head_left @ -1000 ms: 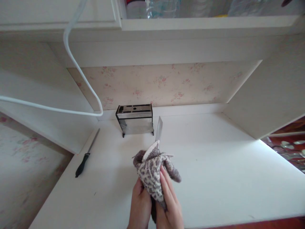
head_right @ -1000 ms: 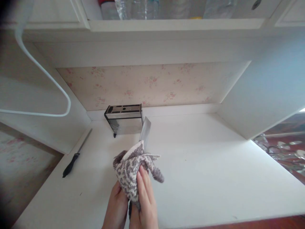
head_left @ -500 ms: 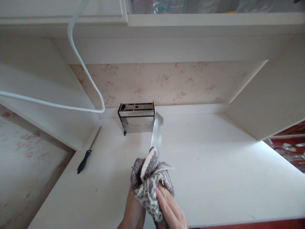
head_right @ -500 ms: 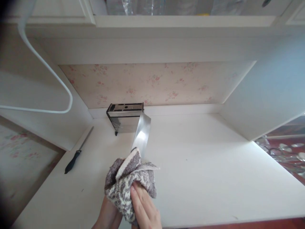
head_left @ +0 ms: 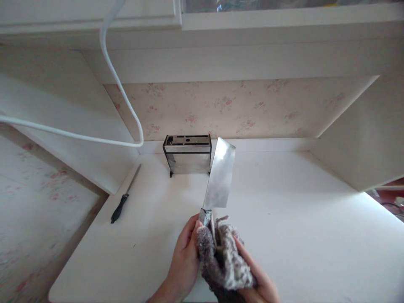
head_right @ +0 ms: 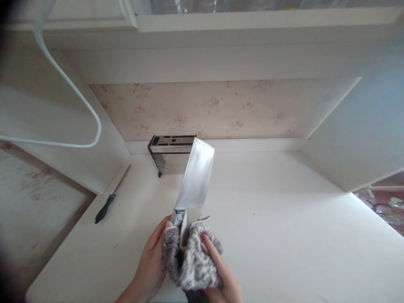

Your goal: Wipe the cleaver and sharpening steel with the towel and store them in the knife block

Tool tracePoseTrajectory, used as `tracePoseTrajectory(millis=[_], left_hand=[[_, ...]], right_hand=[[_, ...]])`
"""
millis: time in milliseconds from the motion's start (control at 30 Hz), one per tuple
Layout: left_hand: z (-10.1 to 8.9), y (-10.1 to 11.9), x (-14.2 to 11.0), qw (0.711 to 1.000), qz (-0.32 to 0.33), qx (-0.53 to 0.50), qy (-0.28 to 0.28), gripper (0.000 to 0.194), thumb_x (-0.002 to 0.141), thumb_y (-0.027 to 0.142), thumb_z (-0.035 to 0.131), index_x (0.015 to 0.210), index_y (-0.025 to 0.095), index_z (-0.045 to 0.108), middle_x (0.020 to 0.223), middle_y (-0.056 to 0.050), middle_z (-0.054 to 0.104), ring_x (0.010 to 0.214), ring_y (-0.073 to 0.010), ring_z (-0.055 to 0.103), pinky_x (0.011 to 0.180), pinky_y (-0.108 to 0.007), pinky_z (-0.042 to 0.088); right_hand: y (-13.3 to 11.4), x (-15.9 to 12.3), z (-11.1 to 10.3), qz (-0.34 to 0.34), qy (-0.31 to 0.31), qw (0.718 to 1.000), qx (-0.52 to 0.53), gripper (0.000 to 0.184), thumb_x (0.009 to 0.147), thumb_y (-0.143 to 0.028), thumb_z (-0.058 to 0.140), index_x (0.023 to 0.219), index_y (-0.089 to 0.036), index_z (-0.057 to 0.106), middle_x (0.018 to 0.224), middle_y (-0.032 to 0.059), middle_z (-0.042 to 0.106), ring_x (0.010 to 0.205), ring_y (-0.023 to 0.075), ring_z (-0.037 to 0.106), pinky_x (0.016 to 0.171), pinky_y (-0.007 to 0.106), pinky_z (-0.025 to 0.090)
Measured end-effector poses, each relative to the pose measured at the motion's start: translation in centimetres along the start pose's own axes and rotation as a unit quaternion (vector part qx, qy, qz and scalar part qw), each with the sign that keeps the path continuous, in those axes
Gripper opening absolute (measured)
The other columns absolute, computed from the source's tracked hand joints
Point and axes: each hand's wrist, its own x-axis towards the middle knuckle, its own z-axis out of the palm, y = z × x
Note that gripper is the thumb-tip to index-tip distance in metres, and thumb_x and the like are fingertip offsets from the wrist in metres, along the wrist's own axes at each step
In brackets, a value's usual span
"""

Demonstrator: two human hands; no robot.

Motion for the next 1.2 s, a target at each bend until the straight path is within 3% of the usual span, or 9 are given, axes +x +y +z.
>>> tracePoseTrajectory(millis=[100,233,333,433,567,800,900,1067,1200], left_hand=[[0.7,-0.1,-0.1,0.999,0.019,0.025,0.016,0.047,0.087,0.059,0.051,0.098,0.016,0.066,0.094,-0.007,0.068,0.086,-0.0180,0.060,0.079,-0.027,0.047],[1.2,0.2,0.1,0.995,0.066,0.071,0.000,0.040,0.088,0.055,0.052,0.085,0.016,0.062,0.079,-0.006,0.065,0.071,-0.0131,0.056,0.067,-0.022,0.045],[1.4,0.3,0.1,0.994,0.055,0.088,-0.023,0.045,0.089,0.056,0.049,0.071,0.015,0.056,0.061,-0.002,0.057,0.055,-0.0091,0.048,0.052,-0.019,0.038],[2.0,0.2,0.0,0.997,0.018,0.069,-0.043,0.052,0.091,0.061,0.039,0.077,0.014,0.057,0.056,-0.002,0.058,0.046,-0.0091,0.048,0.045,-0.019,0.036],[2.8,0.3,-0.2,0.996,-0.005,0.079,-0.047,0.055,0.091,0.063,0.036,0.079,0.013,0.056,0.053,-0.003,0.059,0.043,-0.0102,0.052,0.043,-0.020,0.039],[2.7,0.5,-0.1,0.979,-0.005,0.198,-0.051,0.055,0.090,0.063,0.037,0.071,0.016,0.057,0.049,-0.002,0.059,0.043,-0.0123,0.055,0.045,-0.021,0.042],[2.6,0.7,-0.4,0.972,-0.008,0.230,-0.048,0.056,0.089,0.065,0.036,0.070,0.016,0.057,0.050,-0.003,0.060,0.044,-0.0135,0.056,0.046,-0.022,0.043],[2.1,0.9,-0.5,0.972,-0.013,0.231,-0.038,0.055,0.089,0.065,0.035,0.073,0.017,0.057,0.049,-0.001,0.058,0.042,-0.0126,0.055,0.044,-0.021,0.042],[1.2,1.1,-0.4,0.981,-0.013,0.188,-0.044,0.051,0.090,0.062,0.037,0.074,0.017,0.056,0.051,-0.001,0.057,0.043,-0.0123,0.053,0.044,-0.021,0.041]], right_hand=[[-0.5,0.8,-0.7,0.214,0.076,0.965,0.129,0.047,0.062,-0.024,0.068,0.108,-0.017,0.067,0.091,0.0070,0.073,0.088,0.0251,0.069,0.071,0.027,0.056],[-0.8,1.7,-1.0,0.319,0.127,0.909,0.236,0.044,0.052,-0.023,0.069,0.095,-0.016,0.065,0.071,0.0025,0.069,0.065,0.0213,0.065,0.057,0.026,0.051],[-0.7,2.6,-0.6,0.334,0.135,0.884,0.299,0.047,0.049,-0.017,0.067,0.097,-0.018,0.062,0.068,-0.0008,0.066,0.062,0.0180,0.063,0.059,0.025,0.049],[-0.4,3.9,-0.3,0.334,0.124,0.870,0.341,0.050,0.051,-0.015,0.065,0.100,-0.019,0.060,0.069,-0.0022,0.066,0.061,0.0161,0.062,0.060,0.025,0.049],[-0.9,5.2,0.1,0.333,0.083,0.867,0.362,0.033,0.056,-0.015,0.061,0.089,-0.016,0.060,0.067,-0.0008,0.065,0.059,0.0154,0.061,0.059,0.025,0.049],[-5.1,5.7,0.6,0.241,-0.164,0.904,0.312,0.021,0.055,-0.007,0.052,0.074,-0.014,0.059,0.062,-0.0007,0.063,0.055,0.0115,0.057,0.059,0.022,0.048],[-6.0,6.2,0.0,0.235,-0.217,0.902,0.290,0.024,0.056,-0.009,0.052,0.077,-0.014,0.063,0.060,-0.0008,0.063,0.058,0.0131,0.059,0.062,0.023,0.050],[-5.0,6.0,-1.7,0.251,-0.186,0.906,0.285,0.031,0.055,-0.010,0.055,0.083,-0.015,0.067,0.065,0.0005,0.067,0.062,0.0158,0.063,0.067,0.028,0.052],[-3.3,5.9,-3.4,0.287,-0.089,0.908,0.291,0.036,0.050,-0.007,0.060,0.085,-0.014,0.068,0.069,0.0012,0.070,0.066,0.0184,0.066,0.068,0.030,0.053]])
